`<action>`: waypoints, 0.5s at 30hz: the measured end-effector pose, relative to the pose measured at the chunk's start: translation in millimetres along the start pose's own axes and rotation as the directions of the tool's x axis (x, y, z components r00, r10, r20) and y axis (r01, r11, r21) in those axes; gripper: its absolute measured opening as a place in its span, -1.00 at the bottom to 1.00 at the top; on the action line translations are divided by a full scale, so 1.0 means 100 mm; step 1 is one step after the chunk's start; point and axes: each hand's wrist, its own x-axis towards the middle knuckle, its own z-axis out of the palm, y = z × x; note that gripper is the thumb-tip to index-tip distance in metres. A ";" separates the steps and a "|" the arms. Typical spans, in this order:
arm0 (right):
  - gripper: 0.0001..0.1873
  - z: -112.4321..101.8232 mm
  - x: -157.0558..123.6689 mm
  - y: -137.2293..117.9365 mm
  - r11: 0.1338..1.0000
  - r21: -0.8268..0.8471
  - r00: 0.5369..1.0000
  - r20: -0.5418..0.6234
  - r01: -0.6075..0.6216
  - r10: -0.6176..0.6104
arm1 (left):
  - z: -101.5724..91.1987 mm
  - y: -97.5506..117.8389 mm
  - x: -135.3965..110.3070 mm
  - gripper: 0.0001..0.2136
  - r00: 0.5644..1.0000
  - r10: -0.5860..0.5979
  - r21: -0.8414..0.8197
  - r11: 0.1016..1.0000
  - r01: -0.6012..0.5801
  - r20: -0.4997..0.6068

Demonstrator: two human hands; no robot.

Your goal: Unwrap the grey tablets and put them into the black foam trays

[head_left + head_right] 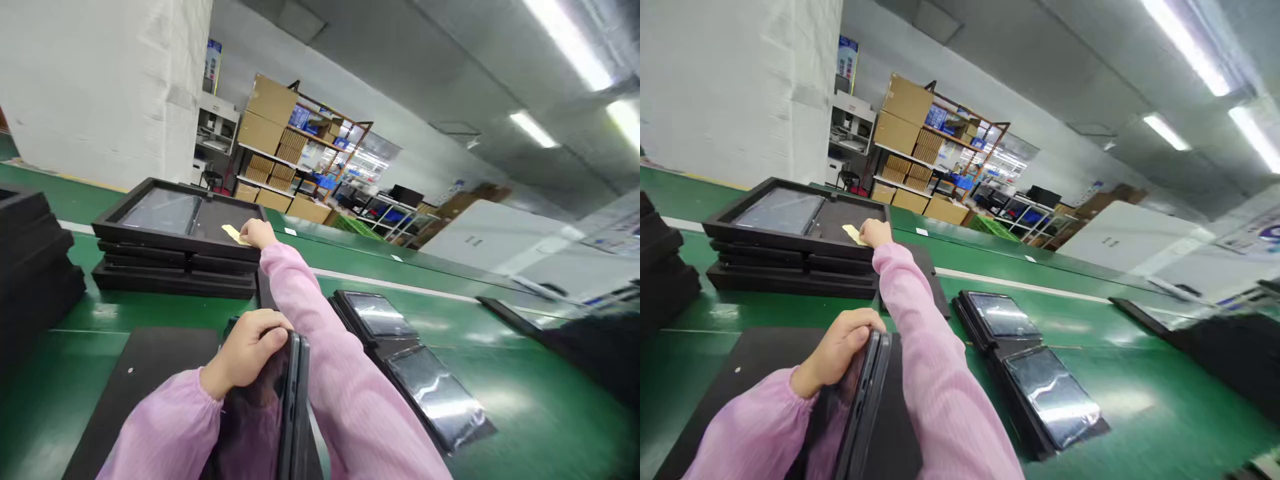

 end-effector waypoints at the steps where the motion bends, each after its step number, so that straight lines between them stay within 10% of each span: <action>1: -0.66 -0.01 -0.01 0.02 1.000 0.005 1.000 0.006 -0.013 0.013 | 0.01 0.01 0.00 -0.37 1.000 0.006 0.003 1.000 -0.006 0.010; 15: -0.81 -0.29 -0.45 0.07 0.936 0.353 0.956 -0.274 -0.003 0.106 | -0.05 0.00 0.01 -0.42 0.999 -0.024 -0.006 1.000 0.024 -0.031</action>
